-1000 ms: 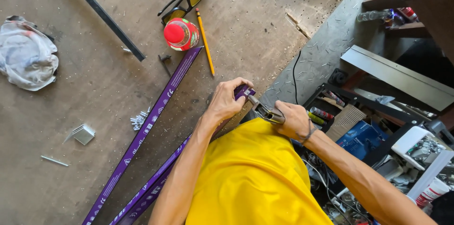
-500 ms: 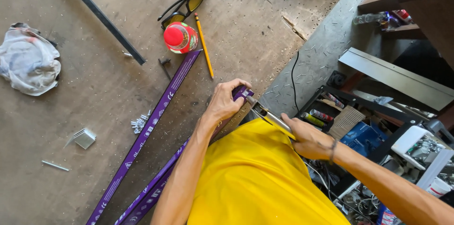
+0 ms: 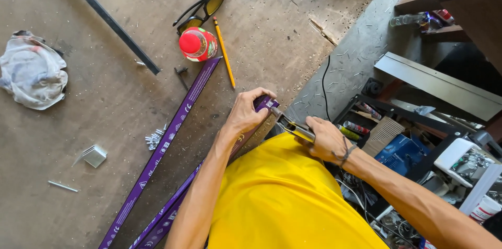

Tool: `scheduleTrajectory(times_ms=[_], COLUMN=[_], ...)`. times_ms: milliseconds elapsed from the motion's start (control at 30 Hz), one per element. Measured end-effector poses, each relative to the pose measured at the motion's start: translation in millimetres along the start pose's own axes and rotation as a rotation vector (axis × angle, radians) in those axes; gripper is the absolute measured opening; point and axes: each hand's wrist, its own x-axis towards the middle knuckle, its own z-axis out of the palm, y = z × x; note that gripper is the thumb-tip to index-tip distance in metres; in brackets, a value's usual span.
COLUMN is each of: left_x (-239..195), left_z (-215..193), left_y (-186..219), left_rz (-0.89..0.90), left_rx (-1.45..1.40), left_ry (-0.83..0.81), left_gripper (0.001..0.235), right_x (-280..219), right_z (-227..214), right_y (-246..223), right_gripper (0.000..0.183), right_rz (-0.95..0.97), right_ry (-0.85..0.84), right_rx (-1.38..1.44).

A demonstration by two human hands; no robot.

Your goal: Assembling aluminum frame components by drilling holes and securing metal brackets with a rivet gun.

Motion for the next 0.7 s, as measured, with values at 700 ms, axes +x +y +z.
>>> scheduleTrajectory(times_ms=[700], left_x=[-7], left_z=[0], left_y=[0], left_rz=[-0.037], left_rx=[-0.081], left_ry=[0.029], left_gripper=[0.043], right_x=[-8], right_z=[-46], right_y=[-12], right_gripper=[0.052], right_rz=[0.227], right_ry=[-0.465], right_rx=[-0.008])
